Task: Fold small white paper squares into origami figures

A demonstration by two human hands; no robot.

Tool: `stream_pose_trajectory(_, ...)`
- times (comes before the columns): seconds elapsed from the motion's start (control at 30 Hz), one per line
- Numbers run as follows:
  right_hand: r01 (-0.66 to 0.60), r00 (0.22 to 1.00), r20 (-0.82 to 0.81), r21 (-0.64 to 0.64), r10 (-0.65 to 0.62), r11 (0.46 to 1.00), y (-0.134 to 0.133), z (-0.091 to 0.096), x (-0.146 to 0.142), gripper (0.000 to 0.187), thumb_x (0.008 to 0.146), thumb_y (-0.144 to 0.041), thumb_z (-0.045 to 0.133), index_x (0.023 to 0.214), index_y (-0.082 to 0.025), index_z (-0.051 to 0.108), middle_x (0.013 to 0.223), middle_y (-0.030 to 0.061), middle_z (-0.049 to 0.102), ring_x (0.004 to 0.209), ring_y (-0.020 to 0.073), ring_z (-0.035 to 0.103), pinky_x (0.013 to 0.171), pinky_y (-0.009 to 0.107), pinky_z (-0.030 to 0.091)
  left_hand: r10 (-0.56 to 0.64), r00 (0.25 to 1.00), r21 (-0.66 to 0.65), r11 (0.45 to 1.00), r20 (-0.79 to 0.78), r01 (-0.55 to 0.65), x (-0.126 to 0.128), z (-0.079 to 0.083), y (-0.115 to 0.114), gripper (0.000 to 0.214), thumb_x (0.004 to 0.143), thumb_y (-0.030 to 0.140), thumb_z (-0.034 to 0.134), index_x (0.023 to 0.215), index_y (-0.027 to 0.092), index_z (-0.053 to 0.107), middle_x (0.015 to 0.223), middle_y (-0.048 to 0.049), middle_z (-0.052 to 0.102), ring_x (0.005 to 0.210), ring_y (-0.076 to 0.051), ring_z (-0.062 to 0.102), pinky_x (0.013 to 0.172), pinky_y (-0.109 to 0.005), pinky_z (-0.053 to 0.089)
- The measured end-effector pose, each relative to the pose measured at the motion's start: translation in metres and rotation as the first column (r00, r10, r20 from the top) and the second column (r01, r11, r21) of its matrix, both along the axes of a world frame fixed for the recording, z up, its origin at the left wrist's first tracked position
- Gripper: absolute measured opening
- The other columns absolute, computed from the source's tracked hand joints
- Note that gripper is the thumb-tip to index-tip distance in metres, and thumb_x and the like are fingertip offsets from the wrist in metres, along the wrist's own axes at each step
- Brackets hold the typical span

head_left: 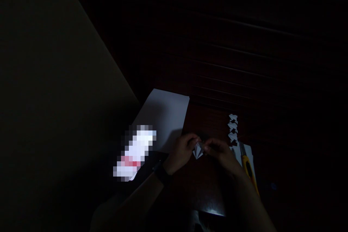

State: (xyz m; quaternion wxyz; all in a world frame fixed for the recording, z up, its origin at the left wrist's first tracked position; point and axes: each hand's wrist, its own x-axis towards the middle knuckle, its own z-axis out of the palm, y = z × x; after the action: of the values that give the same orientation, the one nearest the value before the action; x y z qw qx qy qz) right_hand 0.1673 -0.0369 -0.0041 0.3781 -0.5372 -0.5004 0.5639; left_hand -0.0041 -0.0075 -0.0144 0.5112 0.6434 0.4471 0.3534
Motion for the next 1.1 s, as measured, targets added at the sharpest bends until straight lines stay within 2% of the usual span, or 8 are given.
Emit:
stream_pose_trajectory(0.17,0.028,0.998,0.058,0.016,-0.029,0.999,0.001,0.0,0.0,0.022,0.078,-0.04,0.064,0.075,-0.019,0.065,0.069,-0.0005,0.061,0.066,0.0149,0.051,0.063,0.028,0.038,-0.015,1.0,0.029,0.999,-0.027,0.016,0.001,0.005,-0.001,0.024,0.09,0.031,0.045,0.087,0.018,0.065,0.083,-0.0027,0.067,0.075,-0.016,0.06,0.066,-0.025,0.043)
stream_pose_trajectory(0.3,0.065,0.997,0.045,0.027,-0.066,0.998,0.002,-0.001,0.001,0.023,0.075,-0.041,0.067,0.072,-0.019,0.067,0.067,0.0,0.062,0.065,0.0154,0.052,0.062,0.029,0.039,-0.034,0.999,0.047,0.998,-0.025,0.035,0.001,0.007,-0.001,0.021,0.088,0.034,0.05,0.089,0.019,0.066,0.084,-0.0021,0.067,0.077,-0.015,0.061,0.067,-0.024,0.044)
stream_pose_trajectory(0.5,0.166,0.984,-0.071,0.007,-0.165,0.986,0.002,-0.001,-0.002,0.019,0.074,-0.038,0.069,0.079,-0.02,0.067,0.076,0.0015,0.065,0.069,0.0166,0.056,0.066,0.03,0.044,0.033,0.999,0.023,0.999,0.014,-0.033,0.002,0.005,0.0,0.022,0.088,0.035,0.051,0.088,0.018,0.065,0.082,-0.0025,0.066,0.075,-0.015,0.06,0.065,-0.024,0.045)
stream_pose_trajectory(0.67,0.231,0.956,-0.186,-0.012,-0.229,0.973,0.001,0.001,-0.012,0.02,0.079,-0.039,0.064,0.093,-0.024,0.064,0.082,0.0006,0.063,0.073,0.0167,0.058,0.066,0.029,0.046,0.124,0.991,-0.045,0.992,0.059,-0.121,0.001,0.002,0.002,0.028,0.086,0.041,0.051,0.085,0.016,0.064,0.069,-0.0003,0.061,0.062,-0.012,0.055,0.056,-0.022,0.042)
stream_pose_trajectory(0.83,0.285,0.95,-0.153,0.057,-0.273,0.957,-0.001,0.001,-0.023,0.019,0.078,-0.036,0.066,0.09,-0.023,0.063,0.088,0.002,0.064,0.08,0.0177,0.057,0.071,0.028,0.044,0.178,0.98,-0.099,0.981,0.092,-0.169,0.001,0.001,0.003,0.03,0.084,0.043,0.053,0.082,0.015,0.063,0.061,0.0016,0.055,0.055,-0.011,0.05,0.051,-0.02,0.039)
stream_pose_trajectory(1.1,0.295,0.952,-0.113,0.078,-0.285,0.952,-0.001,0.001,-0.025,0.017,0.076,-0.034,0.067,0.087,-0.022,0.062,0.085,0.0017,0.063,0.08,0.0181,0.056,0.072,0.029,0.043,0.199,0.978,-0.03,0.98,0.063,-0.198,0.003,-0.002,0.001,0.027,0.084,0.042,0.053,0.082,0.017,0.064,0.068,-0.0002,0.061,0.062,-0.013,0.055,0.055,-0.022,0.042)
